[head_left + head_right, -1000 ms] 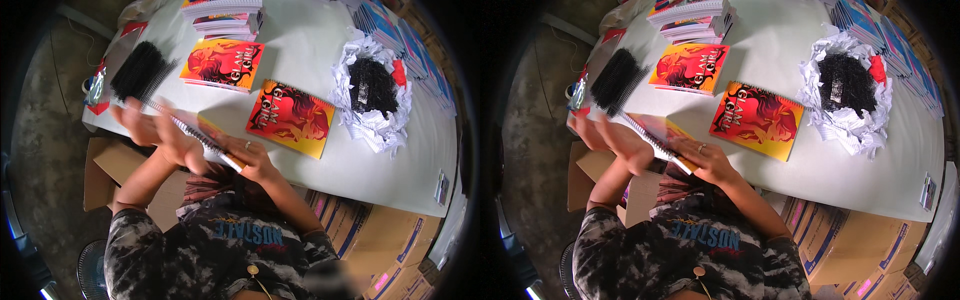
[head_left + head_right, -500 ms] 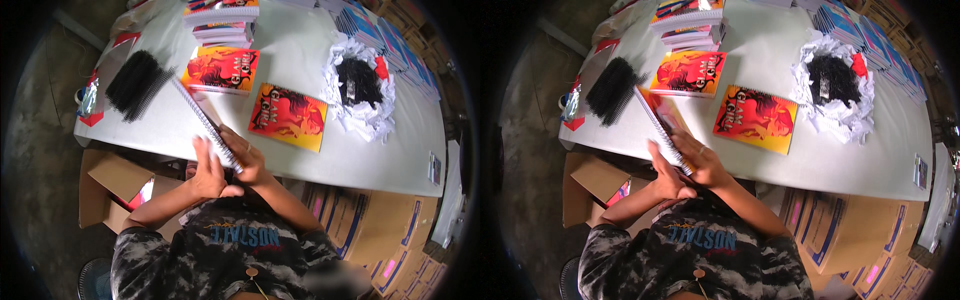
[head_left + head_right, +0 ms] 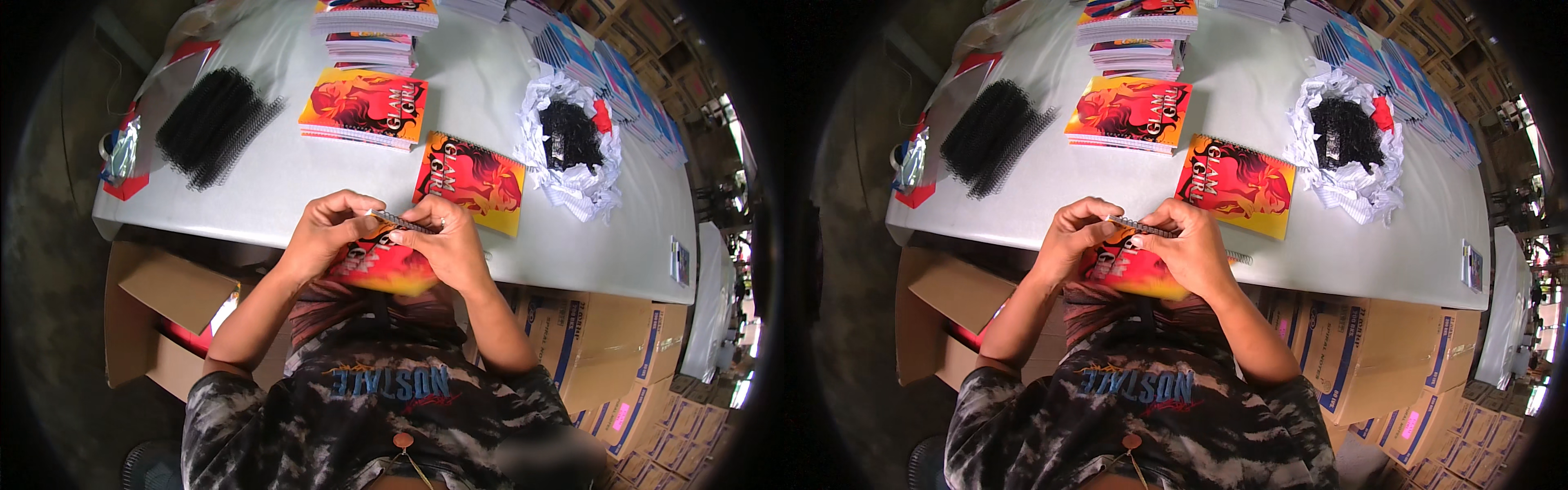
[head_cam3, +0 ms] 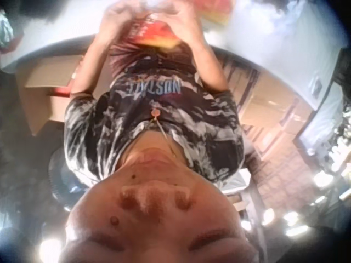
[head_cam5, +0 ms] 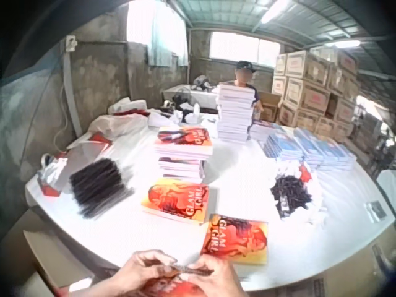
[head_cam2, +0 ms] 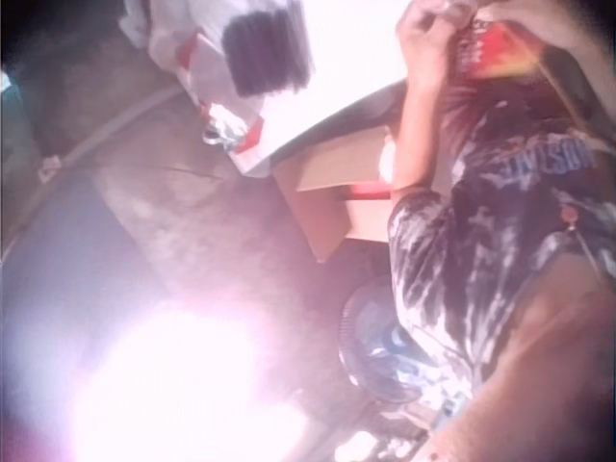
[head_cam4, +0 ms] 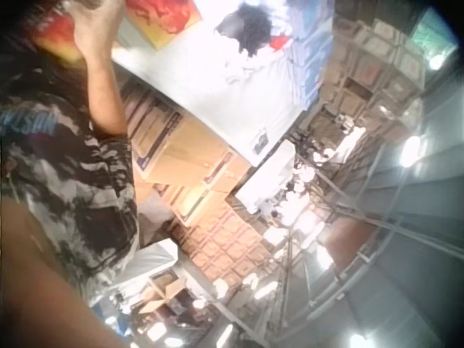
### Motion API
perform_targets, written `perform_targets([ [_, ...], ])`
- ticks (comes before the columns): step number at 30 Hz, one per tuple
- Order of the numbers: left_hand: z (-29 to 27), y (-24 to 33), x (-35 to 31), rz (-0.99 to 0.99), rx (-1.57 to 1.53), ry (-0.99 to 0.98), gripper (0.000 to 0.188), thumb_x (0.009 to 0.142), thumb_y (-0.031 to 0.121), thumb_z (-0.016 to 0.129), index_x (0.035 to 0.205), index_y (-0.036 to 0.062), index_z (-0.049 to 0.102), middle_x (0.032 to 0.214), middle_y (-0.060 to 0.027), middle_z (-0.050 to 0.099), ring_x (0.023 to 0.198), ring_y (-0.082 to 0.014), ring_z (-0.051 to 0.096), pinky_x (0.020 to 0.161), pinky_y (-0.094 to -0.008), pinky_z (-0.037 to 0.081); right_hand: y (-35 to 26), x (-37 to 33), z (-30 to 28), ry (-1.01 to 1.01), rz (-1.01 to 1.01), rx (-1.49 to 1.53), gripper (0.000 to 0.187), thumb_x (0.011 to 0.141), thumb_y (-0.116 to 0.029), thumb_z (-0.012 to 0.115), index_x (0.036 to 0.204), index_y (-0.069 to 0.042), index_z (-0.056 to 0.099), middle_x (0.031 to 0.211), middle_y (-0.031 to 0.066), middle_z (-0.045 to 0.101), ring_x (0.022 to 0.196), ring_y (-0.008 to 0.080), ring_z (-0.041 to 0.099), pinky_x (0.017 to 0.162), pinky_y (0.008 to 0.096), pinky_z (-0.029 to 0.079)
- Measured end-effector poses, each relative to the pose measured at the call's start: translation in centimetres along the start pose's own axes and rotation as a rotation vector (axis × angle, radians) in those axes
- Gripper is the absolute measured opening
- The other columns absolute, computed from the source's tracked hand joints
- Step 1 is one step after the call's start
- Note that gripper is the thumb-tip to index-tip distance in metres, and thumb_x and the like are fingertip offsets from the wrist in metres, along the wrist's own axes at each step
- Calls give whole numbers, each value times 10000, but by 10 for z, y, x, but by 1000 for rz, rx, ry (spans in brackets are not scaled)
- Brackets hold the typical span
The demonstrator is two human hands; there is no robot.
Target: The person unwraps a bubble-wrapped package to reveal black spiral coils, then opens a cardboard box and removes several spiral-bound notebooks. They attach the coils to the notebooks and stack them on the table.
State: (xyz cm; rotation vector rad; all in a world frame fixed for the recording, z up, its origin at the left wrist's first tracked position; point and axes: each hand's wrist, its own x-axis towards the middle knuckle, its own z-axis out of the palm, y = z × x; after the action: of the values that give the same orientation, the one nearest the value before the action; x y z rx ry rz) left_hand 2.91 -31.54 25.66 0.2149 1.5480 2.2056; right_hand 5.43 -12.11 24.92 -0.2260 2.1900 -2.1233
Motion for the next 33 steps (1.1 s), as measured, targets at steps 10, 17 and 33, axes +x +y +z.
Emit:
perform_targets([
  [10, 10, 32, 28, 145, 677, -90, 305, 701, 20, 739, 966, -10, 593, 920, -60, 571, 874, -131, 544, 780, -273, 429, 7, -16, 2, 363, -235, -193, 217, 721, 8, 730, 801, -14, 530, 789, 38, 565, 729, 101, 565, 642, 275, 466],
  [17, 57, -18, 58, 125, 285, 216, 403, 898, 232, 621, 1173, -14, 461, 936, -84, 625, 727, -125, 619, 607, -271, 480, 22, -16, -54, 830, -360, 477, 409, 900, -51, 571, 1234, -38, 334, 1077, 60, 506, 883, 104, 533, 753, 238, 459],
  [33, 71, -96, 73, 182, 1497, 228, 851, 617, 268, 825, 1335, 99, 401, 1275, -134, 462, 1170, -323, 424, 991, -429, 335, 90, 8, -256, 626, -25, -1418, 420, 672, -225, 775, 1055, -129, 633, 1172, 52, 537, 1146, 215, 443, 912, 435, 301],
])
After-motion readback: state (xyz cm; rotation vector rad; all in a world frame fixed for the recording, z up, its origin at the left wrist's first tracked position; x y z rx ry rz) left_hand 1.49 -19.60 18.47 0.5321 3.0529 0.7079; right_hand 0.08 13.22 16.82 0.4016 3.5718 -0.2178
